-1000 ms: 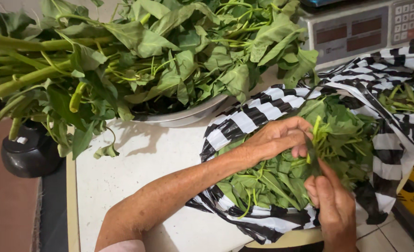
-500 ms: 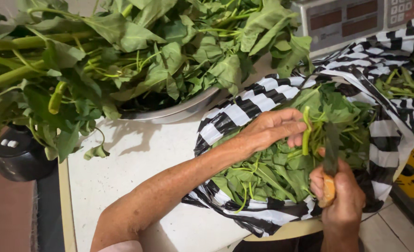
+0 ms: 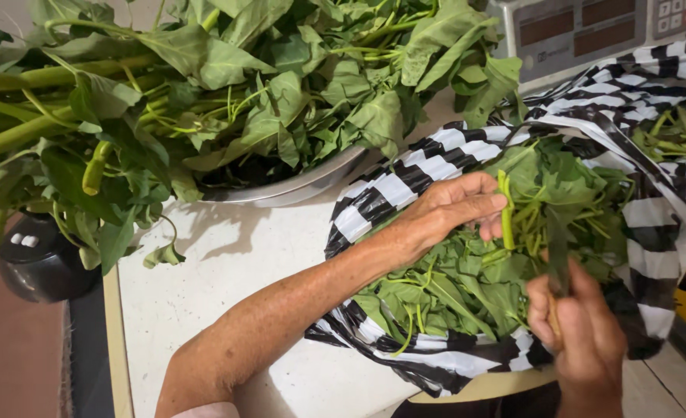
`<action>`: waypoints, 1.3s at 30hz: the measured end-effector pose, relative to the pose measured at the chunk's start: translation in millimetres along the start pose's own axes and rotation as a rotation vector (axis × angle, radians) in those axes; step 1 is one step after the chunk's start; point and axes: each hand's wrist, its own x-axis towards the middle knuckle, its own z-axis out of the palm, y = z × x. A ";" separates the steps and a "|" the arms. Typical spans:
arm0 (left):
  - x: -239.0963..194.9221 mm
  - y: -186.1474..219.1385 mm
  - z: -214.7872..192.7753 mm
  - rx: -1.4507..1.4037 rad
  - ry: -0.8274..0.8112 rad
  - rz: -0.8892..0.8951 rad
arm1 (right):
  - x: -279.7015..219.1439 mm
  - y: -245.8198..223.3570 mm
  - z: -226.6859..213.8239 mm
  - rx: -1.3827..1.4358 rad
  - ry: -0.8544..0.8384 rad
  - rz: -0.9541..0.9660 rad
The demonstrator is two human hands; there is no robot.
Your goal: The person trims leafy green vegetables by hand, snapping off stems and leaves and placing them into a black-and-white patterned bag. The person repeatedly picks up bunches from a metal bowl, separates the edible parts, and discards the stems.
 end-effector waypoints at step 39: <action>1.4 -17.1 4.9 0.145 0.007 -0.029 | -2.7 -6.3 17.7 -0.611 0.060 -0.191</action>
